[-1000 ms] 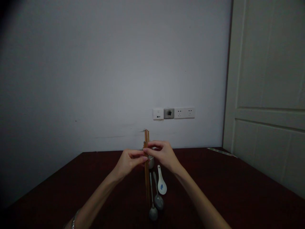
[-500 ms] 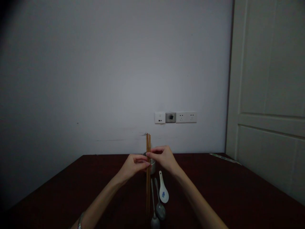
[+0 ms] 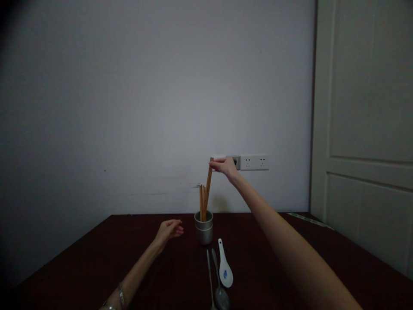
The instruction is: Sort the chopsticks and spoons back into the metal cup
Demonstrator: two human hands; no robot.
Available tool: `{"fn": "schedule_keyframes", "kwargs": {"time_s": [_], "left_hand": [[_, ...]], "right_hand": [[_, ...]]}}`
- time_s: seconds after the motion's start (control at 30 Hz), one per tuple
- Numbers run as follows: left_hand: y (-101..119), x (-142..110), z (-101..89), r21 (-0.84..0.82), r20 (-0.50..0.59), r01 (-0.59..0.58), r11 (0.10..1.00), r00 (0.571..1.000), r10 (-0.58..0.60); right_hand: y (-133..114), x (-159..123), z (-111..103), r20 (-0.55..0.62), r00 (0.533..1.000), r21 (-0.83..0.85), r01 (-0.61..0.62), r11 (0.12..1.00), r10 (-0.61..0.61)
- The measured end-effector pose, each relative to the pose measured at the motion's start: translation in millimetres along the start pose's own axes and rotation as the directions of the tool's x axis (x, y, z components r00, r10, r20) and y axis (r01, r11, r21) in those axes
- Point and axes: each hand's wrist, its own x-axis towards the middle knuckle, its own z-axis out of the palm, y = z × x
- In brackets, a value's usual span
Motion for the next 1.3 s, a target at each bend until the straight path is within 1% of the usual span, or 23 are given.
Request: {"fn": "schedule_keyframes", "kwargs": {"time_s": [0.07, 0.13, 0.2, 0.27, 0.37, 0.53, 0.63, 0.77, 0.9, 1.0, 1.17, 1.3], "left_hand": [[-18.1, 8.5, -11.0, 0.0, -0.046, 0.042, 0.999, 0.998, -0.042], [-30.0, 12.8, -17.8, -0.009, -0.078, 0.073, 0.997, 0.994, -0.073], [-36.1, 14.4, -20.8, -0.021, -0.091, 0.086, 0.996, 0.992, -0.087], [-38.6, 15.2, -21.4, -0.023, -0.083, 0.081, 0.996, 0.993, -0.083], [-41.3, 17.3, -21.2, 0.011, -0.071, 0.061, 0.998, 0.996, -0.06], [-46.5, 21.4, -21.9, 0.047, -0.073, 0.031, 0.998, 0.997, -0.028], [-46.7, 20.9, -21.6, 0.046, -0.074, 0.027, 0.999, 0.997, -0.024], [-44.8, 18.3, -20.0, 0.056, -0.078, 0.022, 0.998, 0.997, -0.018], [-44.4, 17.2, -20.0, 0.067, -0.08, 0.018, 0.998, 0.997, -0.013], [-45.0, 17.0, -20.7, 0.067, -0.082, 0.015, 0.998, 0.997, -0.009], [-45.1, 16.1, -20.9, 0.056, -0.078, 0.002, 0.998, 0.997, 0.003], [-44.6, 15.5, -20.8, 0.057, -0.078, 0.004, 0.998, 0.997, 0.0]], "right_hand": [[3.9, 20.1, 3.2, -0.037, 0.999, -0.053, -0.014, 0.998, 0.012], [11.8, 34.2, 7.5, -0.06, 0.998, -0.125, -0.034, 0.992, 0.027], [23.3, 42.7, 12.0, -0.063, 0.997, -0.177, -0.048, 0.983, 0.037], [37.4, 46.5, 16.0, -0.058, 0.997, -0.203, -0.063, 0.977, 0.052], [60.7, 45.1, 20.9, -0.045, 0.995, -0.243, -0.095, 0.965, 0.087], [96.5, 34.4, 26.3, -0.029, 0.987, -0.29, -0.161, 0.943, 0.159], [113.4, 29.0, 27.8, -0.02, 0.98, -0.305, -0.196, 0.932, 0.2], [129.9, 22.5, 29.7, 0.01, 0.97, -0.31, -0.227, 0.923, 0.242], [140.9, 15.5, 33.1, 0.035, 0.961, -0.311, -0.252, 0.916, 0.276], [144.6, 11.6, 35.9, 0.031, 0.957, -0.304, -0.265, 0.915, 0.287], [139.6, 6.0, 38.1, 0.021, 0.954, -0.267, -0.283, 0.921, 0.299], [132.5, 1.1, 38.4, 0.018, 0.943, -0.218, -0.322, 0.921, 0.333]]}}
